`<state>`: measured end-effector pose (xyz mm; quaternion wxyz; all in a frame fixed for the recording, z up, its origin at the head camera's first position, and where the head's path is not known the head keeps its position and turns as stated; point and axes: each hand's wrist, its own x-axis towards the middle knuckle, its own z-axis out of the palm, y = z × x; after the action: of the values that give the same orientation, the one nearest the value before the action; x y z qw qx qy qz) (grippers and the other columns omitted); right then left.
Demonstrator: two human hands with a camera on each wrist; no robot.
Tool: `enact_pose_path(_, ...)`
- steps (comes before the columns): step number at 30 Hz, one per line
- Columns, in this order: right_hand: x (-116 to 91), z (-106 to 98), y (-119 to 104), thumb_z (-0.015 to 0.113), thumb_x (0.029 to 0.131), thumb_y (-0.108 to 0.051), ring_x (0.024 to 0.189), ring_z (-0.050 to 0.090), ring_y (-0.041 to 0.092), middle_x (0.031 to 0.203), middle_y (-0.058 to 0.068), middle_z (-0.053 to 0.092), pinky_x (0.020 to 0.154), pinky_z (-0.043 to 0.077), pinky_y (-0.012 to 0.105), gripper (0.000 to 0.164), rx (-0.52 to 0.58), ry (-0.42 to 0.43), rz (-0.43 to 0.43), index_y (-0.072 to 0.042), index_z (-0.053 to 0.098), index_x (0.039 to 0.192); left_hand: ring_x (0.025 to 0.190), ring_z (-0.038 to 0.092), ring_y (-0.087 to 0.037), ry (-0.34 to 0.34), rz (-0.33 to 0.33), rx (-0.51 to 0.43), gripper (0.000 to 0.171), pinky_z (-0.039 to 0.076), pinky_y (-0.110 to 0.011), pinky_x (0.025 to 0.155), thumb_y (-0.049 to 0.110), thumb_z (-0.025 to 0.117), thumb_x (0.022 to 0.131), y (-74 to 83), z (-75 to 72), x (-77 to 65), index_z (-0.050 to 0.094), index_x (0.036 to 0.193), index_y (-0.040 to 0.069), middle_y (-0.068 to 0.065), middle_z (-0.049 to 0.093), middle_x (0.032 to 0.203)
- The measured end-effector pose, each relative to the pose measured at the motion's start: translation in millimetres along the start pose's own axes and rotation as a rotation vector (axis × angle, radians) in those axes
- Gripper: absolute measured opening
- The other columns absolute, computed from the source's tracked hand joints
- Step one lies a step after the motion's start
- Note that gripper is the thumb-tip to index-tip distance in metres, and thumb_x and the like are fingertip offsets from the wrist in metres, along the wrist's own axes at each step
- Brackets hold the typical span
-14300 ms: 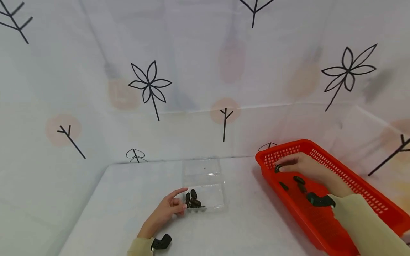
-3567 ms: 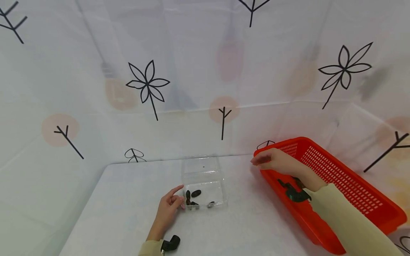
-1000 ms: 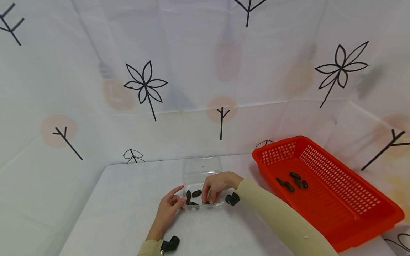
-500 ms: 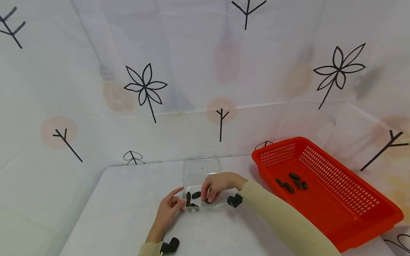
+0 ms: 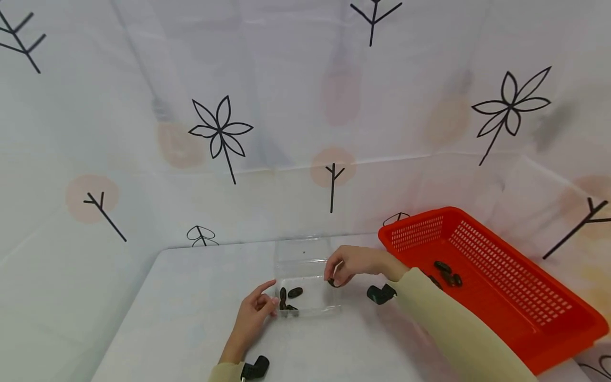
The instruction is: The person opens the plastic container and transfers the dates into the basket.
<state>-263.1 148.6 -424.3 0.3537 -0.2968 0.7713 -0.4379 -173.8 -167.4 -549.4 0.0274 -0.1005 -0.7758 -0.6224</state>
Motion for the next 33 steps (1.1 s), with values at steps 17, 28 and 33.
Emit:
enact_pose_path(17,-106.3,-48.3,18.5,0.073,0.09,-0.012,0.095,0.064,0.032,0.104,0.016,0.068,0.083,0.053,0.045,0.017,-0.038,0.29,0.052,-0.01,0.072,0.106,0.064,0.064,-0.02,-0.002,-0.013,0.003,0.047,0.051,-0.028,0.069,0.016,0.069,0.095,5.1,-0.4,-0.5,0.057,0.14,0.009,-0.006,0.063,0.07)
enact_pose_path(28,-167.8,-68.0,62.9,0.066,0.095,-0.01,0.094,0.063,0.031,0.107,0.019,0.065,0.08,0.055,0.039,0.024,0.008,0.378,0.031,0.001,0.066,0.116,0.064,0.064,-0.019,-0.001,0.001,0.017,0.047,0.051,-0.028,0.069,0.018,0.07,0.095,0.4,-1.2,-0.3,0.057,0.139,0.01,-0.004,0.063,0.07)
enact_pose_path(33,-193.9,-76.0,86.0,0.063,0.098,-0.012,0.098,0.063,0.026,0.113,0.014,0.063,0.084,0.055,0.037,0.028,0.007,0.461,0.059,0.004,0.062,0.121,0.063,0.063,-0.02,0.002,0.023,0.008,0.046,0.051,-0.029,0.067,0.016,0.07,0.095,1.2,-0.6,-0.4,0.057,0.138,0.008,-0.006,0.063,0.07)
